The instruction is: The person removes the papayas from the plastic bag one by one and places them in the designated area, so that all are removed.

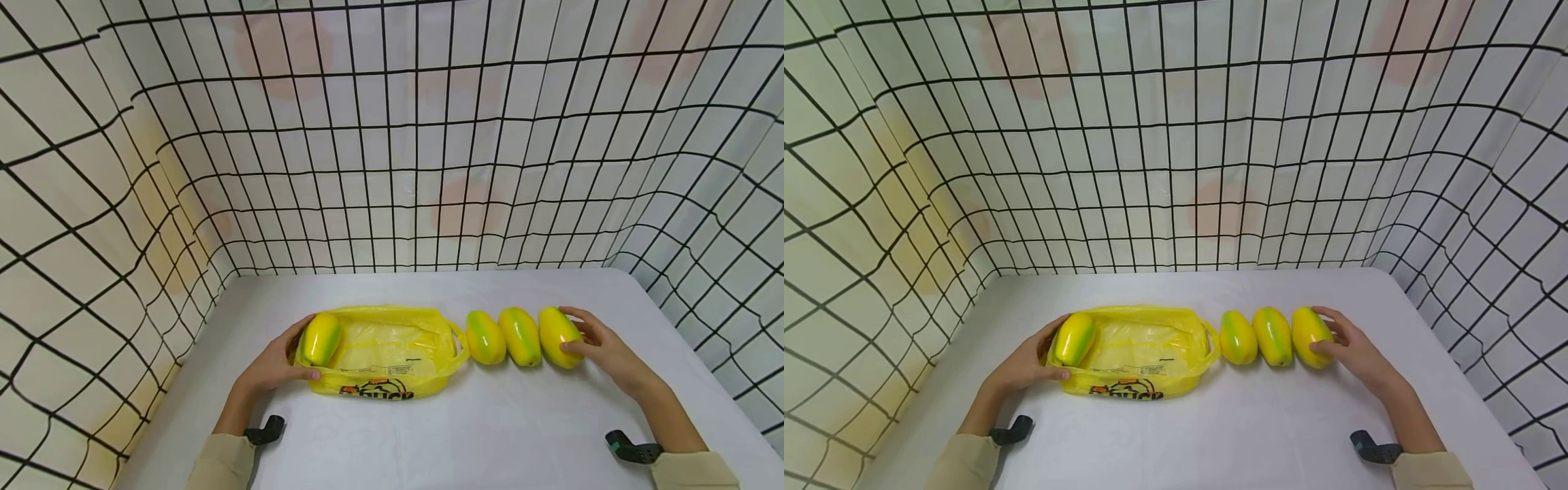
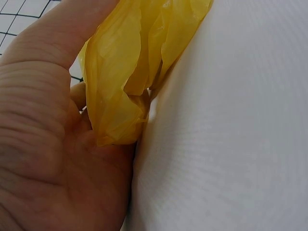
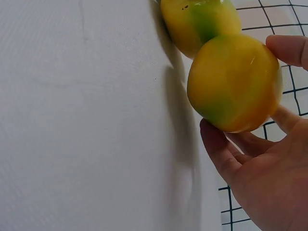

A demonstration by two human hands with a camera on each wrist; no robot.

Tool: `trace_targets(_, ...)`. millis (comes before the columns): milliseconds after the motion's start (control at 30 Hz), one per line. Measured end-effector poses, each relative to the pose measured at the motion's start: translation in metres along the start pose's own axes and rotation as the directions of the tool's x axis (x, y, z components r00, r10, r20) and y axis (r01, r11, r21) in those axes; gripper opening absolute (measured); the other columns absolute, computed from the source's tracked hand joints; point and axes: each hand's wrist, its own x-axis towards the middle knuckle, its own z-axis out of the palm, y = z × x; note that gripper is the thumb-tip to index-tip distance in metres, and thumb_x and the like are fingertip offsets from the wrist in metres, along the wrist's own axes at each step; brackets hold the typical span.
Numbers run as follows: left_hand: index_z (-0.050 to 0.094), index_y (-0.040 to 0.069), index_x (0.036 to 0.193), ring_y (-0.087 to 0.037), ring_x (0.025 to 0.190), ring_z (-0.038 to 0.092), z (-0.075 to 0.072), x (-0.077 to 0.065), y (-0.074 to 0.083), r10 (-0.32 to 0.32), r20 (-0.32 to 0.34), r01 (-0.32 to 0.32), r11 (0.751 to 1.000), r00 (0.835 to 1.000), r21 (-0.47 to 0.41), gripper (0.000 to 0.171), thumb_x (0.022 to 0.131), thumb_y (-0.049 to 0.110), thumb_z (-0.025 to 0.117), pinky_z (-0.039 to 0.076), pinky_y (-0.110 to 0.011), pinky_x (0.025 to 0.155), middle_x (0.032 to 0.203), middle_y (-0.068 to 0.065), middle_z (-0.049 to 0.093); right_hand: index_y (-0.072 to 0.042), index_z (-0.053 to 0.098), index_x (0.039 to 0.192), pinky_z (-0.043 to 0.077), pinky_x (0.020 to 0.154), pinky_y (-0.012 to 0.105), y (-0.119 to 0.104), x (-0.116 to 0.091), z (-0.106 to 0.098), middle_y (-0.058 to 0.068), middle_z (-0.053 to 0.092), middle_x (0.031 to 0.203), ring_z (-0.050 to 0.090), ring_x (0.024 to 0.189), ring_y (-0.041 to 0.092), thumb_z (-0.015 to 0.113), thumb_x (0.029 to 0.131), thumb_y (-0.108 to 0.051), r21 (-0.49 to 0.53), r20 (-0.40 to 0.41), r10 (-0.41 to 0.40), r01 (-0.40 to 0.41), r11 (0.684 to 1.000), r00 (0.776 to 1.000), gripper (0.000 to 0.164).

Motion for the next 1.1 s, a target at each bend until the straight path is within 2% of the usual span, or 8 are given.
trace_targets(433,0.025,0.028,0.164,-0.039,0.155,0.031,0.000,0.001,-0.001,-0.004,0.004,0.004,1.000,1.000,-0.001,0.116,0.071,0.046,0.093,0.025,-0.066,0.123,0.169,-0.009,0.032,-0.022,0.015,0.166,0.028,0.103,0.084,0.009,0.001,0.002,0.034,0.018,0.164,0.022,0.145,0.059,0.063,0.102,-0.037,-0.051,0.039,0.049,-0.047,0.998,0.998,0.082)
trace_targets(1100,0.025,0.028,0.164,-0.039,0.155,0.030,0.001,0.001,0.000,-0.013,-0.001,0.013,1.000,1.000,0.003,0.117,0.070,0.048,0.093,0.024,-0.067,0.123,0.169,-0.009,0.032,-0.014,0.011,0.166,0.025,0.104,0.085,0.009,0.001,0.002,0.030,0.010,0.168,0.023,0.144,0.058,0.061,0.103,-0.034,-0.041,0.050,0.023,-0.021,0.999,0.998,0.083)
